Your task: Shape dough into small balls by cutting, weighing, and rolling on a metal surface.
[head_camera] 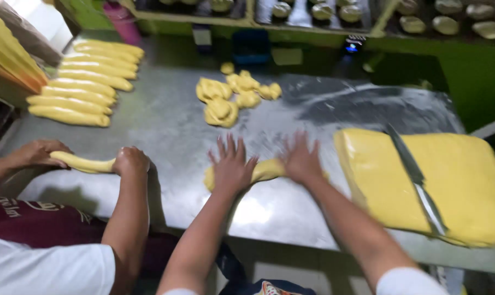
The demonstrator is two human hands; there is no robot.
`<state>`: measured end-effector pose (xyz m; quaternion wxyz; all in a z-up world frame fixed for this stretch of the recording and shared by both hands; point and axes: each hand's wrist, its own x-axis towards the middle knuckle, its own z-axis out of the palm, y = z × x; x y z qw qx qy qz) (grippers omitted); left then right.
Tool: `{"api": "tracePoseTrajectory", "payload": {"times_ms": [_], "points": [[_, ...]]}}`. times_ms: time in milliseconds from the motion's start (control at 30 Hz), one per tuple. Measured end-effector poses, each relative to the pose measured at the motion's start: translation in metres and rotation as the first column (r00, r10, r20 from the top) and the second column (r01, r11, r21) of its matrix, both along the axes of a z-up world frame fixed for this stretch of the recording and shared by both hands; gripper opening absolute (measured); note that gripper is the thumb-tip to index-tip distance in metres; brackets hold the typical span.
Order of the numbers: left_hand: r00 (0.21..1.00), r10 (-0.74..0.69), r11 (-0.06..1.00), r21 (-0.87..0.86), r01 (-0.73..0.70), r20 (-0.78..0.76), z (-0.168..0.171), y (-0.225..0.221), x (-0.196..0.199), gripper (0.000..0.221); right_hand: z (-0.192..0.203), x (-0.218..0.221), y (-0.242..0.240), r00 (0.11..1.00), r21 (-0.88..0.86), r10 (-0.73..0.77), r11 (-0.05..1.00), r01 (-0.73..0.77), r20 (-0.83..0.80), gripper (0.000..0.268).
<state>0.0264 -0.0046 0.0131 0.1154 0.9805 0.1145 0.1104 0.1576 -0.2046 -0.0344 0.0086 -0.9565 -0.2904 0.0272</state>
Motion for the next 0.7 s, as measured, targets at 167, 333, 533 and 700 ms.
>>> {"api": "tracePoseTrajectory", "payload": {"times_ms": [167, 333, 533, 700], "points": [[0.979, -0.006, 1.000, -0.005, 0.007, 0.206, -0.002, 0.038, 0.061, 0.075, -0.005, 0.061, 0.016, 0.977, -0.048, -0.074, 0.995, 0.085, 0.199, 0.073], [0.900, -0.342, 0.937, -0.030, 0.347, -0.270, 0.008, 0.022, -0.001, 0.062, 0.003, -0.059, -0.036, 0.990, -0.135, 0.074, 0.987, -0.090, -0.116, 0.063], [0.850, -0.446, 0.867, -0.372, 0.331, -0.282, 0.028, 0.005, -0.078, 0.063, -0.009, -0.152, -0.129, 0.996, 0.034, -0.012, 0.999, 0.009, 0.087, 0.067], [0.944, -0.327, 0.849, -0.428, 0.308, 0.031, 0.047, -0.080, -0.062, 0.052, 0.018, -0.114, -0.145, 0.997, 0.160, 0.060, 0.985, -0.066, 0.042, 0.052]]}}
